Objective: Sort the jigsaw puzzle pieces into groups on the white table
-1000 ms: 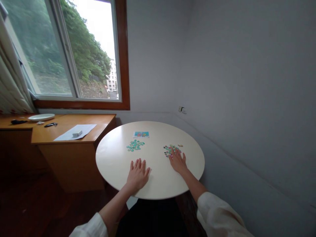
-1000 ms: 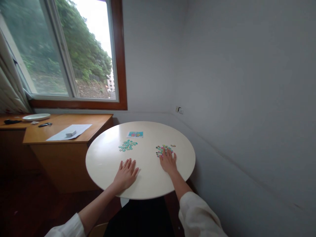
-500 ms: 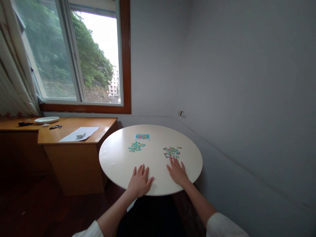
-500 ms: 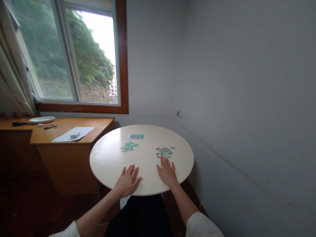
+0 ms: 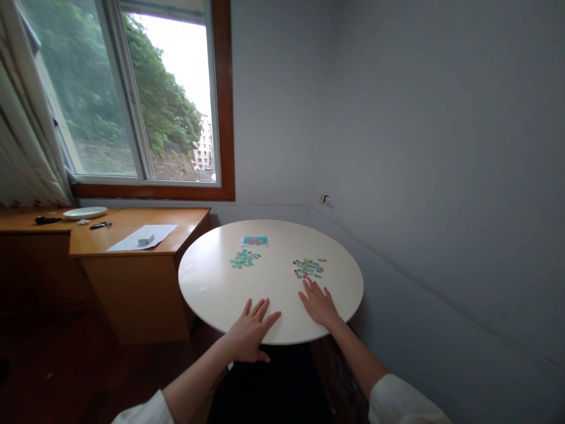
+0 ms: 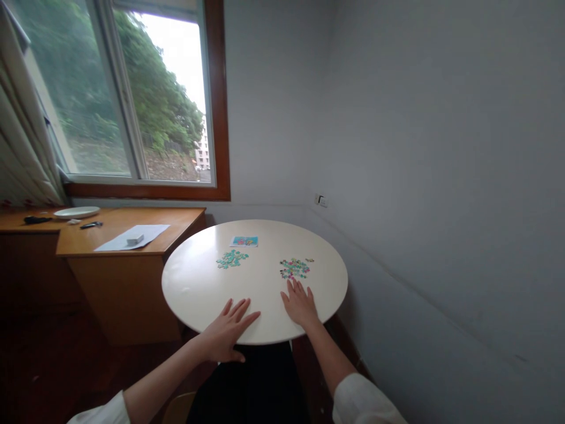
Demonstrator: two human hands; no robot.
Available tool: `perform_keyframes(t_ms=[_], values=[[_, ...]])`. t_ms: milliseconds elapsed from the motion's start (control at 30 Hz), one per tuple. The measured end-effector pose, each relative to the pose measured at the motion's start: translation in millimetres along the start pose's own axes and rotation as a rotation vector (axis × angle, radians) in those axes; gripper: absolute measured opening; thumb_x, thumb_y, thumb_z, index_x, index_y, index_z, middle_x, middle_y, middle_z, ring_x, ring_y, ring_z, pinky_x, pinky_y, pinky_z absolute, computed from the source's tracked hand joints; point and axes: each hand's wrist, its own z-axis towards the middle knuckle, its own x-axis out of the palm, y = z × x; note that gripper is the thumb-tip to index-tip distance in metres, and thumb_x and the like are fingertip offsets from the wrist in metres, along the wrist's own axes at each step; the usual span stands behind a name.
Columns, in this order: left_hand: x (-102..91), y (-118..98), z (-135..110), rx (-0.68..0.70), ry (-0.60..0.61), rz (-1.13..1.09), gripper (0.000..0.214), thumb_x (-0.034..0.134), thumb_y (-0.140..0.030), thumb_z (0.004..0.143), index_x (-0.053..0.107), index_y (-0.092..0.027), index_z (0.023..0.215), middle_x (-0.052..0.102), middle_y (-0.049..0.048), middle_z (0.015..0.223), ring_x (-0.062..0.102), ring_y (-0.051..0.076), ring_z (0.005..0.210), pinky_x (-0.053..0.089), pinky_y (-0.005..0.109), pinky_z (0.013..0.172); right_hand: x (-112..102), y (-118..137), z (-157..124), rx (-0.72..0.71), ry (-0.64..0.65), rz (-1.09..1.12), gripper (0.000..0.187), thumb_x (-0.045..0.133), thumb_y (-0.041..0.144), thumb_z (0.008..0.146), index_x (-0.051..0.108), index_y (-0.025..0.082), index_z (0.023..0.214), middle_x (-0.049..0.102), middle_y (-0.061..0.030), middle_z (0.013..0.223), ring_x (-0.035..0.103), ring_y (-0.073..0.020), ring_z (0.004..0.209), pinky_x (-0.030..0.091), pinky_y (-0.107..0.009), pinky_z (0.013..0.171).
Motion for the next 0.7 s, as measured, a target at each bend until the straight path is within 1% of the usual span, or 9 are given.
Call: perform_keyframes(t_ms=[67, 100, 133, 200, 367, 533, 700], values=[[5.2, 0.6, 1.6, -0.008, -0.029, 0.032, 0.093, 0.065, -0.031, 0.066, 0.012, -0.024, 0.142, 0.01, 0.0194, 0.148, 0.006, 0.034, 0.136, 0.004, 0.057, 0.106, -0.5, 0.4, -0.5, -0.001, -0.005, -0.005, 0.059, 0.016, 0.044, 0.091, 0.02, 0.015, 0.142, 0.017, -0.0071, 0.149, 0.014, -0.0197, 0.137, 0.009, -0.043, 0.109], [7.5, 1.0, 2.3, -0.007, -0.033, 0.045, 0.091, 0.062, -0.022, 0.066, 0.011, -0.024, 0.142, 0.01, 0.0193, 0.148, 0.007, 0.033, 0.136, 0.005, 0.056, 0.106, -0.6, 0.5, -0.6, -0.002, -0.008, -0.006, 0.059, 0.016, 0.044, 0.091, 0.021, 0.015, 0.142, 0.017, -0.0071, 0.149, 0.014, -0.0195, 0.136, 0.01, -0.043, 0.109], [9.2, 1.4, 2.9, -0.005, -0.028, 0.054, 0.092, 0.059, -0.014, 0.064, 0.011, -0.024, 0.142, 0.011, 0.0195, 0.148, 0.007, 0.033, 0.136, 0.005, 0.056, 0.106, -0.5, 0.5, -0.6, -0.002, -0.012, -0.007, 0.059, 0.016, 0.044, 0.091, 0.021, 0.015, 0.142, 0.018, -0.0071, 0.149, 0.015, -0.0194, 0.136, 0.01, -0.043, 0.109], [11.1, 2.1, 3.7, -0.001, -0.012, 0.059, 0.094, 0.055, -0.006, 0.061, 0.011, -0.022, 0.142, 0.012, 0.0198, 0.148, 0.006, 0.032, 0.136, 0.006, 0.056, 0.106, 0.0, 0.2, -0.3, -0.004, -0.016, -0.009, 0.059, 0.016, 0.044, 0.091, 0.022, 0.015, 0.142, 0.018, -0.007, 0.149, 0.016, -0.0196, 0.136, 0.01, -0.043, 0.109], [9.1, 0.6, 4.1, -0.007, 0.018, 0.006, 0.093, 0.05, -0.001, 0.059, 0.012, -0.02, 0.142, 0.012, 0.0187, 0.148, 0.005, 0.033, 0.136, 0.007, 0.055, 0.107, 2.4, -1.2, 1.7, -0.002, -0.013, -0.005, 0.059, 0.016, 0.044, 0.09, 0.022, 0.015, 0.142, 0.016, -0.0065, 0.149, 0.015, -0.0198, 0.136, 0.01, -0.043, 0.109], [6.6, -2.1, 3.3, -0.026, 0.042, -0.033, 0.094, 0.05, -0.001, 0.056, 0.015, -0.019, 0.142, 0.015, 0.0179, 0.147, 0.006, 0.033, 0.136, 0.007, 0.056, 0.107, 1.3, -0.6, 1.7, -0.004, 0.0, 0.0, 0.059, 0.017, 0.043, 0.09, 0.022, 0.014, 0.141, 0.017, -0.0066, 0.149, 0.015, -0.0199, 0.136, 0.009, -0.044, 0.109], [8.0, -2.0, 3.2, -0.042, 0.033, -0.053, 0.094, 0.048, 0.0, 0.055, 0.017, -0.02, 0.141, 0.017, 0.0174, 0.147, 0.007, 0.032, 0.136, 0.007, 0.056, 0.107, 1.2, 0.5, 1.3, -0.009, -0.003, -0.007, 0.059, 0.019, 0.042, 0.09, 0.022, 0.014, 0.141, 0.017, -0.0075, 0.149, 0.015, -0.0204, 0.136, 0.011, -0.045, 0.108]])
